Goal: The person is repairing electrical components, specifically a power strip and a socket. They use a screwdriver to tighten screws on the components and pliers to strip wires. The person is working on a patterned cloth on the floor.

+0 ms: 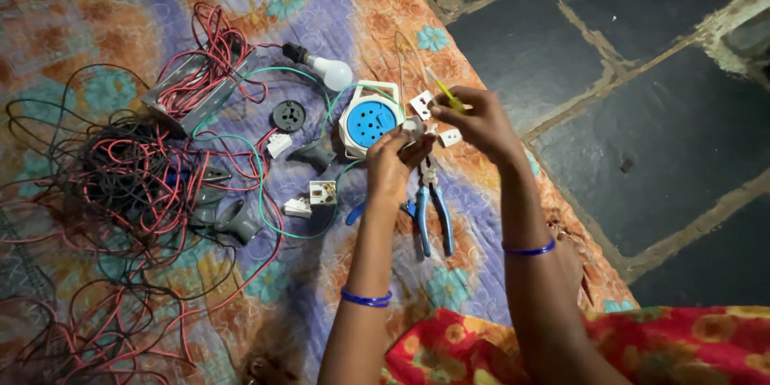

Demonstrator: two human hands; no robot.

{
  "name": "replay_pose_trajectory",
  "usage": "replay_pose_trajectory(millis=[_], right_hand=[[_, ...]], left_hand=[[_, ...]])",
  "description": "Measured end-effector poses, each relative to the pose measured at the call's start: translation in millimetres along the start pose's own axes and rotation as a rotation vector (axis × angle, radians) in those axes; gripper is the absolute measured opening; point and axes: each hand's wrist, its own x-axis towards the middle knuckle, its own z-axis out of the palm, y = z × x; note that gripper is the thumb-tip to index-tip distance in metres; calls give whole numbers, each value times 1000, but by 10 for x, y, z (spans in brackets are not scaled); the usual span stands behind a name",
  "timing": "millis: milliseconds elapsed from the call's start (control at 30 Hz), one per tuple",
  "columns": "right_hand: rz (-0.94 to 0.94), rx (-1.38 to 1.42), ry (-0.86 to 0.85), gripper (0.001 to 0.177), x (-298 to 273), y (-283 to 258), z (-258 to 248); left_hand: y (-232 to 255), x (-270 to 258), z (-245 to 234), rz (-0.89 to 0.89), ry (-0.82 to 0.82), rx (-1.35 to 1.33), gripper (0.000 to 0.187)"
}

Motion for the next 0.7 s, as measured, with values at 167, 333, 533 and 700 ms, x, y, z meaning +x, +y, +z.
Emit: replay_pose_trajectory(millis=[167,333,533,700], right_hand=[[101,264,42,23,-85,-75,-282],[151,433,47,18,-17,10,-296],[164,568,8,15,105,130,-196],[161,532,-15,14,232,58,-151]], left_hand=[[53,291,-316,275,239,599,17],[243,432,-537,848,455,1441,11],[403,394,-218,907,487,1714,18],[517,357,155,557,23,1109,26]])
